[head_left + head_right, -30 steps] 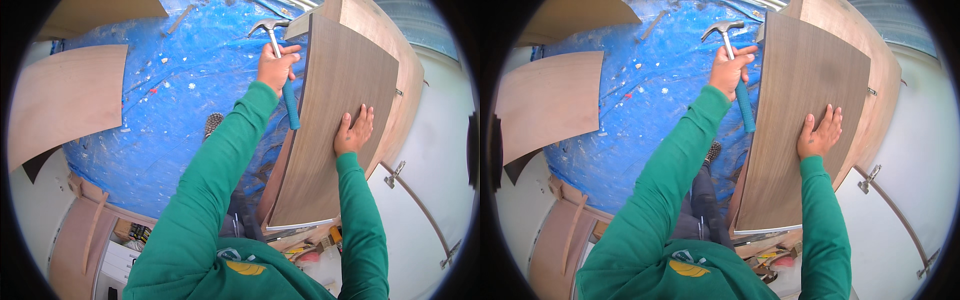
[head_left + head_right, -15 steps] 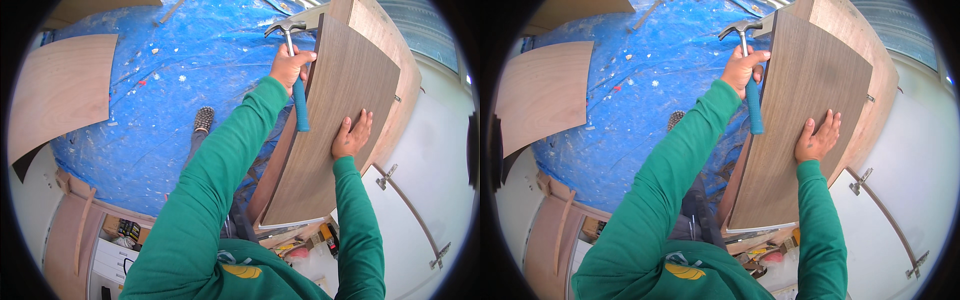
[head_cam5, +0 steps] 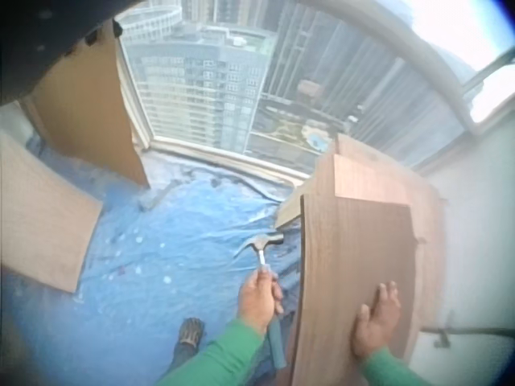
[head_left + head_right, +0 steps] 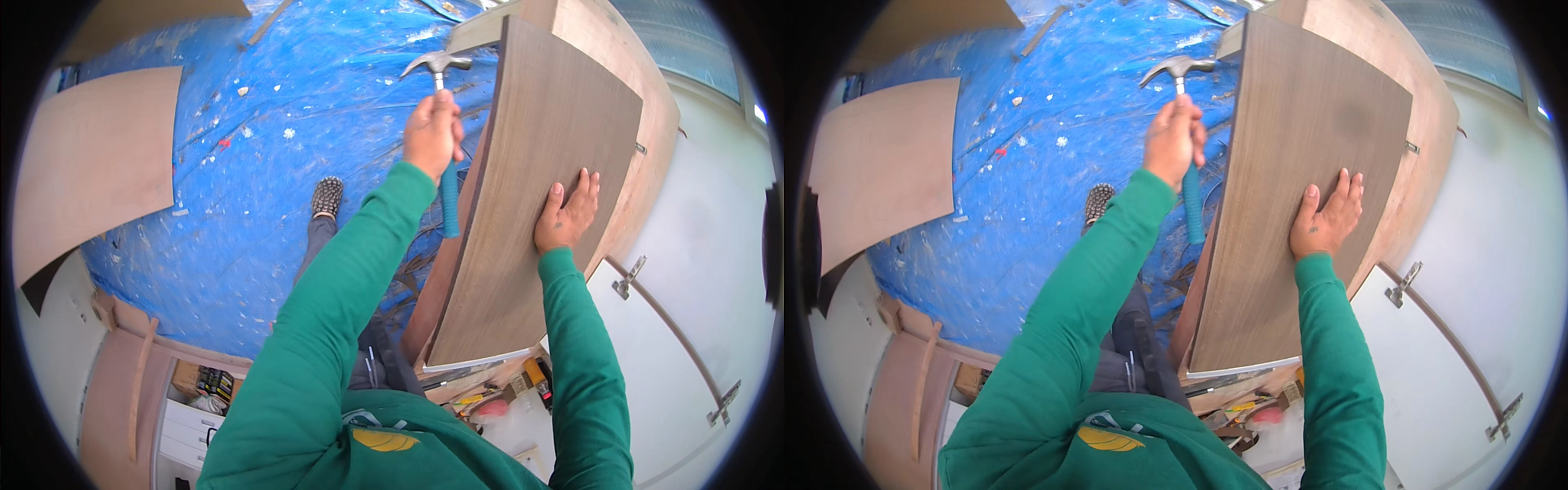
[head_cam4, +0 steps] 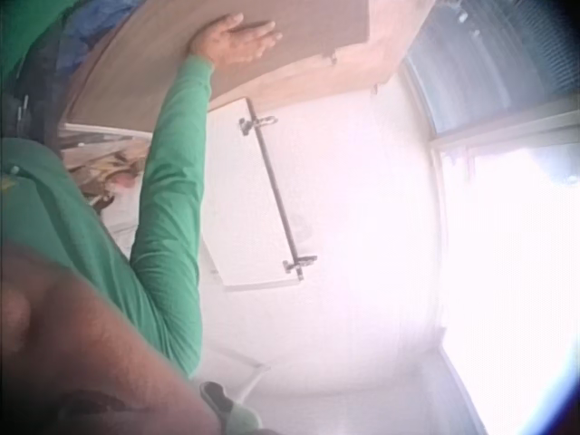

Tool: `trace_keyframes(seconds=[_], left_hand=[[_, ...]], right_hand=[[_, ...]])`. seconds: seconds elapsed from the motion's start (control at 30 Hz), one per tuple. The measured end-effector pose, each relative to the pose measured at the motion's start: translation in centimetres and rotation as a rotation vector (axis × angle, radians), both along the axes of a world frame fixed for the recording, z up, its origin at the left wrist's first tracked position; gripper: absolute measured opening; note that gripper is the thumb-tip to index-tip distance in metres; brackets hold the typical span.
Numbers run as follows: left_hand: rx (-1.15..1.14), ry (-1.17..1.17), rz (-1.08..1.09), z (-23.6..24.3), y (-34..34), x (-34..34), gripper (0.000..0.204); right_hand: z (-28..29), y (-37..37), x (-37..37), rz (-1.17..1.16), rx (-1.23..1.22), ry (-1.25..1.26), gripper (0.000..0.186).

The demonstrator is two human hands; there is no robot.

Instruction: The person wipes a wooden cabinet door with a cloth, then uses a hammer to tap along the door's edge to seat it into place. The person continues tapping the door edge repeatedly while holding the door steady.

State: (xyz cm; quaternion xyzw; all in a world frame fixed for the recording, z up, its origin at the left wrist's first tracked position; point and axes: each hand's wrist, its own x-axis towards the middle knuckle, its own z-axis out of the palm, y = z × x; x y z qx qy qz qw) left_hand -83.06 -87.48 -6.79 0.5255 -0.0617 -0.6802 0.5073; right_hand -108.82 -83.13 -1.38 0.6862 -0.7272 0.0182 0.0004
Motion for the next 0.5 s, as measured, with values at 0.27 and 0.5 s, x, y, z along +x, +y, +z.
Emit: trace_keyframes(seconds=[0.27,0.5], left_hand=[[-0.043,-0.175,0.099,2.8,2.8,0.5,0.036],[-0.050,-0.089,-0.065,2.9,3.9,-0.2,0.033]], right_hand=[[0.0,0.1,-0.1,-0.047,0.006,-0.001,0.068],[0.0,0.1,-0.3,-0.062,0.009,0.007,0.070]])
